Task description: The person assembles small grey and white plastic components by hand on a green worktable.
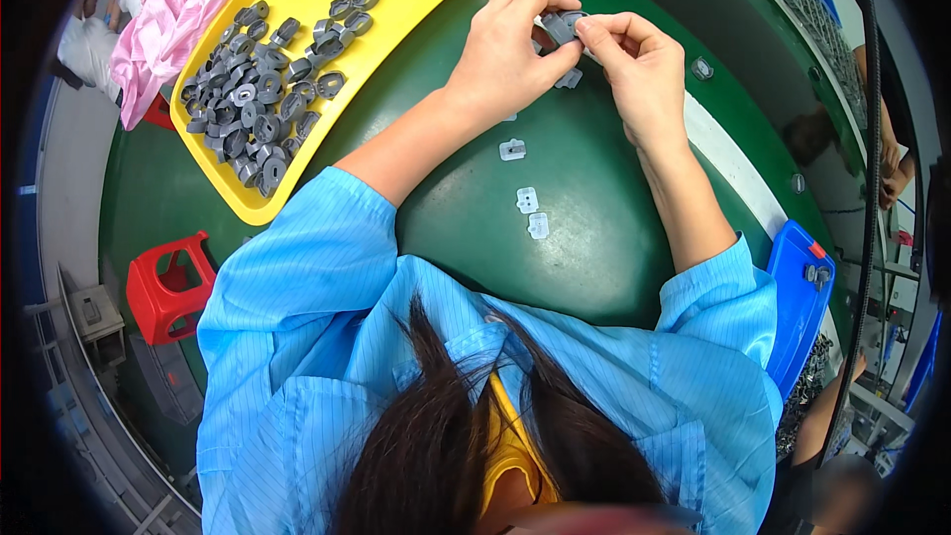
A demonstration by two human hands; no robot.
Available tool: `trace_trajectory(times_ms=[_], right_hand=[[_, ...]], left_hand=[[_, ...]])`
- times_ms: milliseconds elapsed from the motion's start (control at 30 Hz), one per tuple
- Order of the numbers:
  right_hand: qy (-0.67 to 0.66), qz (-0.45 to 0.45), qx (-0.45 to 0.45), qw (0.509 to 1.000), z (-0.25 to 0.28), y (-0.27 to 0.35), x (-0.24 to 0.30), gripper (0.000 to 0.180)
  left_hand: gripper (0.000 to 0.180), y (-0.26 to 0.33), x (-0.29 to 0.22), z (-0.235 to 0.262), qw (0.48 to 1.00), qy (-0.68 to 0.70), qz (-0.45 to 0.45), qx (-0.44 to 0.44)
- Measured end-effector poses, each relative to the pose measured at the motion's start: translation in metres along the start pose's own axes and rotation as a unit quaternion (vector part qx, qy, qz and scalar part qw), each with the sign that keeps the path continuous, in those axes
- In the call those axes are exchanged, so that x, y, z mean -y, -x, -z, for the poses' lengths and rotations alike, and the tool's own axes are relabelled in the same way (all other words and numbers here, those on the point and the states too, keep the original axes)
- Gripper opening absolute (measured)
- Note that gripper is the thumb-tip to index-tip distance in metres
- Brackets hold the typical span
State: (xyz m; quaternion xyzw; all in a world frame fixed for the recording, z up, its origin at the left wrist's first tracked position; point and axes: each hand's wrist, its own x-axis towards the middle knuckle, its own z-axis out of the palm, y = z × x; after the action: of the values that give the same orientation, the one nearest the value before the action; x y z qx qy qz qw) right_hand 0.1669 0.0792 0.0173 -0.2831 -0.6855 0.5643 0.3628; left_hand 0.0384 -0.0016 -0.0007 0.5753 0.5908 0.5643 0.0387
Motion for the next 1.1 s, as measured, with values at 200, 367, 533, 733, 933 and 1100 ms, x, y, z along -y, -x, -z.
trace_trajectory(times_ms=[200, 367, 533, 733, 933, 1100], right_hand=[[0.018, 0.024, 0.022, 0.999, 0.002, -0.002, -0.008, 0.019], [-0.037, -0.089, 0.050, 0.994, 0.013, -0.010, -0.002, 0.025], [-0.054, -0.067, 0.141, 0.986, 0.022, -0.016, -0.007, 0.021], [-0.070, -0.130, 0.168, 0.975, 0.030, -0.016, 0.003, 0.021], [0.040, -0.075, 0.097, 0.992, 0.035, -0.025, -0.010, 0.023], [0.287, -0.040, -0.050, 0.956, 0.090, -0.055, -0.051, 0.026]], left_hand=[[0.032, 0.004, 0.002, 0.000, 1.000, 0.009, 0.005, -0.016], [0.031, 0.003, 0.002, 0.001, 1.000, 0.000, -0.012, 0.015], [0.034, 0.004, 0.001, 0.002, 0.998, -0.019, -0.050, 0.031], [0.036, 0.001, 0.005, 0.012, 0.987, 0.093, 0.064, 0.116], [0.033, -0.004, 0.020, 0.023, 0.959, 0.177, 0.195, 0.104], [0.025, -0.013, 0.026, 0.024, 0.909, 0.310, 0.279, 0.021]])
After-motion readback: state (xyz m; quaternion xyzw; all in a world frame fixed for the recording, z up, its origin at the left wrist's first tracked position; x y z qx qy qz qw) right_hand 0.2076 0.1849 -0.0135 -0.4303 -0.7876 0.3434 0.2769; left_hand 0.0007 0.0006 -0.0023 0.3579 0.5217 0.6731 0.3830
